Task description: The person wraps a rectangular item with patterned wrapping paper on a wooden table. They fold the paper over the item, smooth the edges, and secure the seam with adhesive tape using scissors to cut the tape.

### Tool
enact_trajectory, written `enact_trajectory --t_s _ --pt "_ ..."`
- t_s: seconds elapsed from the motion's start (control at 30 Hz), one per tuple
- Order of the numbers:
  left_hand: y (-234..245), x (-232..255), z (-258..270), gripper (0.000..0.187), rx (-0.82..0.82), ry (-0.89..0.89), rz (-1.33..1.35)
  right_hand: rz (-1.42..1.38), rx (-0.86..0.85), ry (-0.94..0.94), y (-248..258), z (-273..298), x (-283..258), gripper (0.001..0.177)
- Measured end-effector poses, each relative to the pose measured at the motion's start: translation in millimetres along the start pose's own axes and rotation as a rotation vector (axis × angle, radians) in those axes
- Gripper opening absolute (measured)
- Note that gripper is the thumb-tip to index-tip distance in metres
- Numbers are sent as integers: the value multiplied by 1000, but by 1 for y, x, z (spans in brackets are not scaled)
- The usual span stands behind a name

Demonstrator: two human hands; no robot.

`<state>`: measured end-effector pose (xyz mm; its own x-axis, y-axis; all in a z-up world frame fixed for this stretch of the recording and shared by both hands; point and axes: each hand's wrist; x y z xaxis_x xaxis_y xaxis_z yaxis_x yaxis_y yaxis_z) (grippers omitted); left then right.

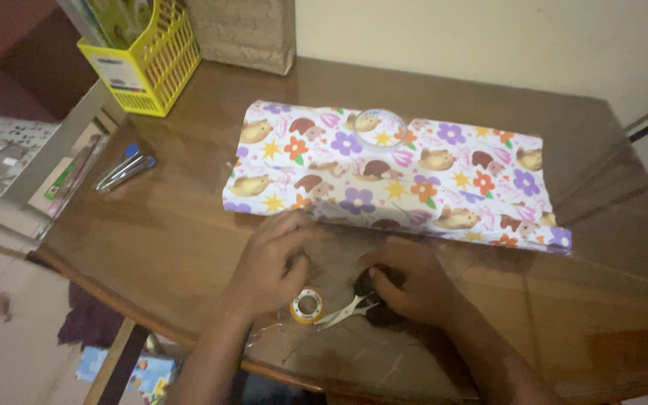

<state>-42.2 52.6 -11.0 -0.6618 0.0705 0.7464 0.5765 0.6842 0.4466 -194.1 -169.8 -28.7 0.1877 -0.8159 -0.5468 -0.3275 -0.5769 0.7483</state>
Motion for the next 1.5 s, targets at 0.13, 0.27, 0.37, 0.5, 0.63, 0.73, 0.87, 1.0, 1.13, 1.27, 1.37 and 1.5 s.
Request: enact_trajectory --t_s 0.13,0.27,0.37,0.5,0.63,0.73,0.87,1.0,1.13,1.27,1.37,1.5 --pt "2 16 31 51 -91 33 10 -14 -66 -86 -2 -3 -7 16" --pt "2 29 45 67 -200 163 -1 61 -46 -39 -3 -3 -8 15" --pt "1 32 47 72 -248 270 15 65 0 6 -5 -2 -5 18" --pt "2 29 47 71 -233 271 27 36 -3 -23 -6 -3 -3 20" --pt "0 22 51 74 -224 295 76 29 4 0 -8 -2 0 22" --pt "-2 21 49 73 -152 363 178 36 -23 -47 -9 -2 1 22" --pt "-4 25 34 74 -40 485 452 11 56 -11 -9 1 2 19" --pt "-11 31 1 82 5 280 468 -112 104 -174 -6 1 2 19" --pt "-19 41 -40 81 5 360 578 -430 179 -185 7 -13 5 22" --pt "-23 38 -85 79 3 356 673 -332 223 -332 23 -35 15 25" --pt "-29 33 -108 73 -32 312 675 -406 287 -335 34 -46 25 27" --pt "-40 29 -120 66 -91 356 630 -142 386 -383 34 -49 34 27"
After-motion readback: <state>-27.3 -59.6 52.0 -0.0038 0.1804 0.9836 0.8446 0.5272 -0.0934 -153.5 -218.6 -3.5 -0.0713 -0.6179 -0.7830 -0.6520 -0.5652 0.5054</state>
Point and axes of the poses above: each hand's wrist, its own z-axis away from the middle knuckle, its own y-axis out of the back of the hand, x = y × z, and after that the axes turned 9 degrees about z, right-handed
